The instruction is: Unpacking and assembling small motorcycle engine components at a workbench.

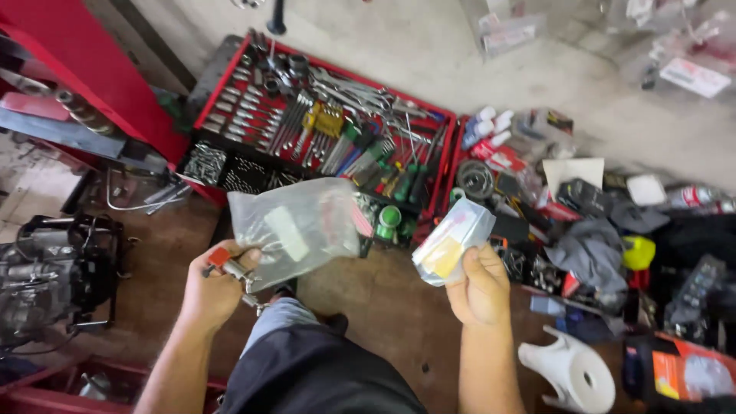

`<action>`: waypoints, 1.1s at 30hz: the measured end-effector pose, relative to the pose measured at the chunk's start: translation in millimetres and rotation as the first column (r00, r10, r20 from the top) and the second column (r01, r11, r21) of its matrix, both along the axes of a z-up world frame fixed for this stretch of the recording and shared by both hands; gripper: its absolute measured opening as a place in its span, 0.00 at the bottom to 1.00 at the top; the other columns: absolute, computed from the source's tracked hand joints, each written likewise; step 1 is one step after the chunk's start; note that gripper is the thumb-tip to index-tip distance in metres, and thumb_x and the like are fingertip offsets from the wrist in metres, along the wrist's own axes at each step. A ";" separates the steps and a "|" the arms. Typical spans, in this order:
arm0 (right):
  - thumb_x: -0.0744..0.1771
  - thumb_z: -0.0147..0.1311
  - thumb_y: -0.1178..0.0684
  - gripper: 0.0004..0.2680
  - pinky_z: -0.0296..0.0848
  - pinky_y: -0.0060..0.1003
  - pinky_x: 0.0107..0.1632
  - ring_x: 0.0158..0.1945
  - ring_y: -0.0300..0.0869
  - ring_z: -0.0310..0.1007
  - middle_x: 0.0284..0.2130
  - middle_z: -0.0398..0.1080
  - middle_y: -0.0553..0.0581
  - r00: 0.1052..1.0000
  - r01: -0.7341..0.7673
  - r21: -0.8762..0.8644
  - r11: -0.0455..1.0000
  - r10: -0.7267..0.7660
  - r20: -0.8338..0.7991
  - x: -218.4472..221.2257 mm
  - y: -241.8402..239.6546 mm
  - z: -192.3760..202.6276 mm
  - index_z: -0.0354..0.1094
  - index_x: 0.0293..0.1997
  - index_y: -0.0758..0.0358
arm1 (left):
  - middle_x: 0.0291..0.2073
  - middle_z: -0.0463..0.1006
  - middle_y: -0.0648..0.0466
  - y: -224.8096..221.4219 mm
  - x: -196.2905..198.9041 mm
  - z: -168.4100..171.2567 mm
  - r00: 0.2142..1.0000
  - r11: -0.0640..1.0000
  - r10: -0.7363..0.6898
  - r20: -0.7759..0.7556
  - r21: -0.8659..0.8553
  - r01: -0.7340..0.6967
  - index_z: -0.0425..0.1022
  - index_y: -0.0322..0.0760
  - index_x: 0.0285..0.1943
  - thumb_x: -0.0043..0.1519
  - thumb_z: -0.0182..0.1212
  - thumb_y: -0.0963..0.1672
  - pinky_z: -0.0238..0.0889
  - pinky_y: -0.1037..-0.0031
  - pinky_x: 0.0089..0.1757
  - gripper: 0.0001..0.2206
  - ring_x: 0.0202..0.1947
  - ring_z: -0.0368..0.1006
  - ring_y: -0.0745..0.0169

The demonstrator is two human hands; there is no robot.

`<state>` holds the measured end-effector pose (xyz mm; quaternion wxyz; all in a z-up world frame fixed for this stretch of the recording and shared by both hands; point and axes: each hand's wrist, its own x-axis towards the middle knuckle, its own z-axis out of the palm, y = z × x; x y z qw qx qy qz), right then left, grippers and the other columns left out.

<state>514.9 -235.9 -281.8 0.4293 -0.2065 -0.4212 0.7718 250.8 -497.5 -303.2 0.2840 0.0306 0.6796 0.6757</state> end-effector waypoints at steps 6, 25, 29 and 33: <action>0.71 0.48 0.52 0.10 0.77 0.57 0.55 0.52 0.57 0.78 0.48 0.77 0.71 0.995 -0.098 -0.225 0.969 0.088 -0.053 4.0 -38.9 -29.7 0.69 0.52 0.68 | 0.33 0.74 0.53 -5.3 21.2 -24.7 0.981 0.988 -0.142 -0.133 -0.084 0.131 0.56 0.49 0.81 0.58 0.68 0.35 0.71 0.79 0.44 0.40 0.34 0.72 0.70; 0.68 0.55 0.58 0.07 0.77 0.43 0.49 0.45 0.48 0.78 0.44 0.76 0.65 0.932 -0.231 -0.142 0.963 0.260 0.252 -256.3 -195.3 -83.2 0.67 0.49 0.66 | 0.18 0.59 0.64 -76.0 -163.9 -17.0 0.797 0.798 -0.602 0.043 0.053 0.600 0.58 0.45 0.19 0.55 0.71 0.45 0.52 0.75 0.26 0.20 0.23 0.53 0.74; 0.67 0.50 0.56 0.15 0.72 0.55 0.57 0.55 0.61 0.73 0.55 0.70 0.75 0.940 -0.251 -0.236 0.939 0.295 0.172 -304.3 -218.3 -89.7 0.63 0.60 0.70 | 0.19 0.56 0.65 -107.1 -218.6 -14.9 0.723 0.723 -0.691 -0.005 -0.028 0.691 0.55 0.44 0.22 0.55 0.58 0.36 0.47 0.72 0.27 0.16 0.25 0.49 0.73; 0.69 0.44 0.29 0.28 0.51 0.61 0.71 0.75 0.58 0.52 0.72 0.54 0.66 0.796 -0.590 -0.353 0.726 0.597 -0.103 -334.8 -222.8 -89.2 0.52 0.76 0.53 | 0.31 0.77 0.63 -130.4 -237.5 -45.3 0.747 0.713 -0.629 0.214 0.541 0.445 0.80 0.34 0.38 0.60 0.69 0.42 0.68 0.79 0.36 0.05 0.34 0.70 0.75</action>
